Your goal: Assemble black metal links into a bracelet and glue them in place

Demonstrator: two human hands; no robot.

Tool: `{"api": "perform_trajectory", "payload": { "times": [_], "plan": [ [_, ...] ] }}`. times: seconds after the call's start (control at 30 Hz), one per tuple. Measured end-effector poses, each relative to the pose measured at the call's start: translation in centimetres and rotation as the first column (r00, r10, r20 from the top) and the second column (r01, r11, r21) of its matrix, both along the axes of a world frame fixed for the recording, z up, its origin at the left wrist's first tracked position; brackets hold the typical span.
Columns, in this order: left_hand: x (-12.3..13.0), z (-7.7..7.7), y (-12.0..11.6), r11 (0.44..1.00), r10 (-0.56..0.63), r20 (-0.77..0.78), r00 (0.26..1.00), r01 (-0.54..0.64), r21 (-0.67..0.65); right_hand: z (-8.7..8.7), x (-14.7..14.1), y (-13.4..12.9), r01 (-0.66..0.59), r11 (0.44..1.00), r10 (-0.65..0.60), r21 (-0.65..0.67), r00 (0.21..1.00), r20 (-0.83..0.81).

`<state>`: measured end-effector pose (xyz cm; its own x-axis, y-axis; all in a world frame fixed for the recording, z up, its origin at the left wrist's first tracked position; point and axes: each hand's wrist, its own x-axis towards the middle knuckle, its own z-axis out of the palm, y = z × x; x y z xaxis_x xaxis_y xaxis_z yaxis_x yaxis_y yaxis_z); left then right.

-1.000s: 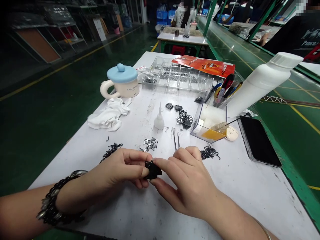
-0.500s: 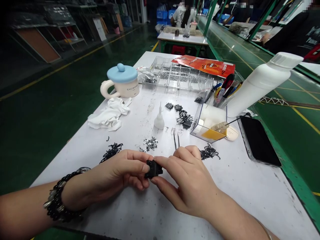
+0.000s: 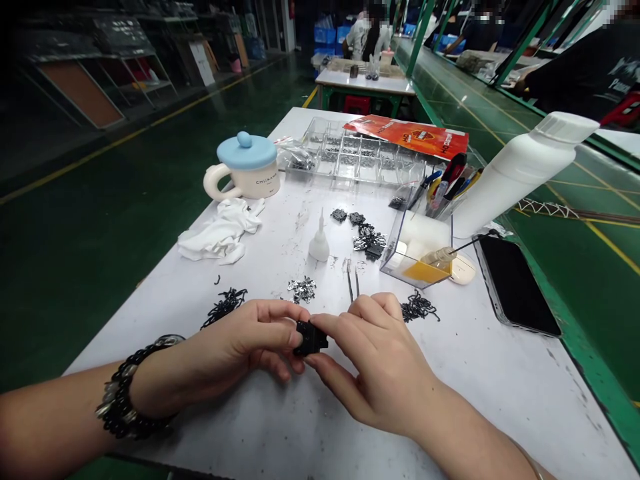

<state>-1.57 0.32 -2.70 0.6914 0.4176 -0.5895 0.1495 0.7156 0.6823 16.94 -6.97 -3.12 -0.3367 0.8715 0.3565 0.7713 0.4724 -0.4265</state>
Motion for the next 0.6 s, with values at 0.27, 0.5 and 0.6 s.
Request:
{"api": "perform_trajectory", "payload": {
  "times": [0.27, 0.5, 0.6],
  "plan": [
    [0.1, 0.2, -0.4, 0.997, 0.044, 0.022, 0.999, -0.045, 0.056, -0.2, -0.2, -0.1, -0.003, 1.0, 0.002, -0.025, 0.999, -0.044],
    [0.1, -0.1, -0.5, 1.0, -0.001, 0.24, 0.971, 0.0, 0.004, 3.4, 1.5, -0.9, 0.008, 0.99, 0.003, -0.14, 0.996, 0.084],
    [0.0, 0.1, -0.4, 1.0, -0.009, 0.265, 0.964, 0.009, 0.002, 4.8, 5.9, -2.5, 0.093, 0.996, -0.094, 0.014, 0.974, 0.205]
  ]
}}
